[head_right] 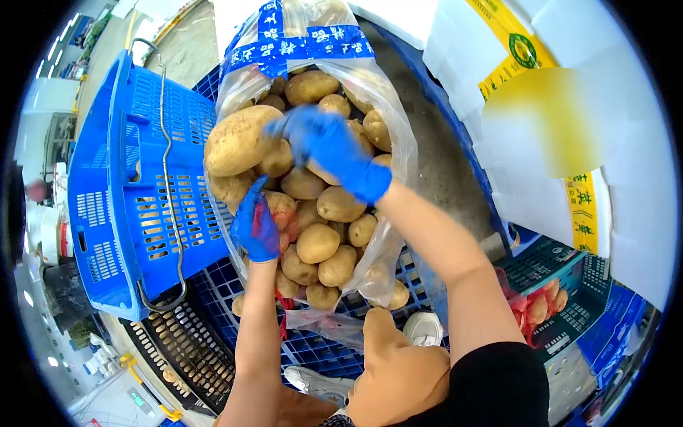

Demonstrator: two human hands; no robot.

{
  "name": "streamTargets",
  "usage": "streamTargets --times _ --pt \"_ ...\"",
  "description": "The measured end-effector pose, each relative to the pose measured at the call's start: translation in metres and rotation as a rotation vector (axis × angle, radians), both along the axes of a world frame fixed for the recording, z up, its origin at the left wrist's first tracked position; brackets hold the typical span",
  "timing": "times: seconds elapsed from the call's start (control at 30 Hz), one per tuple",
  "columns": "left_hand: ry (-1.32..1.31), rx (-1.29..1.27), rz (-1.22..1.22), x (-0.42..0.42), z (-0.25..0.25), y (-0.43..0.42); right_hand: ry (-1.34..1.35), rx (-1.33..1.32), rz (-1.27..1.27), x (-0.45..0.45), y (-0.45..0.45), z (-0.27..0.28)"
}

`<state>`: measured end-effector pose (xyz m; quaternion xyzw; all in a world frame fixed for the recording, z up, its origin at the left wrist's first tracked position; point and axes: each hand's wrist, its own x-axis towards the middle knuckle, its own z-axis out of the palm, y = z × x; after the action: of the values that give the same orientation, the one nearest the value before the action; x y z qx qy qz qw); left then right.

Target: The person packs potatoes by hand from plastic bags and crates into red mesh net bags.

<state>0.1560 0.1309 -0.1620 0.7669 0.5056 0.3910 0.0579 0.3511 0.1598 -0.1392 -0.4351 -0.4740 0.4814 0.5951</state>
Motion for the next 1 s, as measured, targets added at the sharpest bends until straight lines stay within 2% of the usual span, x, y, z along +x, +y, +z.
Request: streamTargets --times 0.03,0.07,0.1,0.17,0.27,0.3,0.33,0.5,0.6,0.63,0.67,0.73,0.87,1.0 --pt "-0.005 -0.066 0.012 0.001 0.003 -0.002 0.047 -0.027 -0.087 0.015 0.017 -0.009" --pt "-0.012 -0.063 0.004 0.000 0.003 0.000 -0.638 0.195 -0.233 0.040 0.057 -0.042" --pt "-0.017 -0.064 -0.010 -0.001 0.000 0.001 -1.000 0.187 -0.248 0.047 0.084 -0.065" --pt "-0.043 -0.060 -0.022 0.002 0.002 0.000 -1.341 0.384 -0.731 0.049 0.128 -0.116" --pt "0.154 -0.006 0.043 -0.002 -0.002 0.002 -0.969 -0.051 -0.401 0.052 0.155 -0.084" --pt "0.136 -0.006 0.056 -0.002 -0.005 0.002 -0.969 -0.102 -0.269 0.047 0.161 -0.071" --pt "0.146 -0.005 0.058 -0.002 -0.005 0.003 -1.006 0.037 -0.197 0.037 0.173 -0.074" --pt "0.284 0.012 0.074 -0.005 -0.005 0.002 -0.400 -0.332 -0.040 0.037 0.233 -0.155" --pt "0.236 0.059 0.048 -0.006 -0.008 0.004 0.075 -0.494 -0.011 0.028 0.234 -0.158" --pt "0.235 0.054 0.053 -0.006 -0.007 0.002 0.304 -0.503 -0.053 0.018 0.206 -0.127" --pt "0.228 0.051 0.059 -0.006 -0.006 0.003 0.367 -0.501 -0.058 0.018 0.190 -0.112" --pt "0.225 0.050 0.066 -0.004 -0.004 0.005 0.268 -0.487 -0.029 0.027 0.181 -0.107" --pt "0.093 0.037 -0.002 -0.005 -0.004 0.005 -0.172 -0.422 0.033 0.051 0.194 -0.112" --pt "0.218 0.034 0.034 -0.008 -0.009 0.005 -0.404 -0.389 0.036 0.063 0.190 -0.107"
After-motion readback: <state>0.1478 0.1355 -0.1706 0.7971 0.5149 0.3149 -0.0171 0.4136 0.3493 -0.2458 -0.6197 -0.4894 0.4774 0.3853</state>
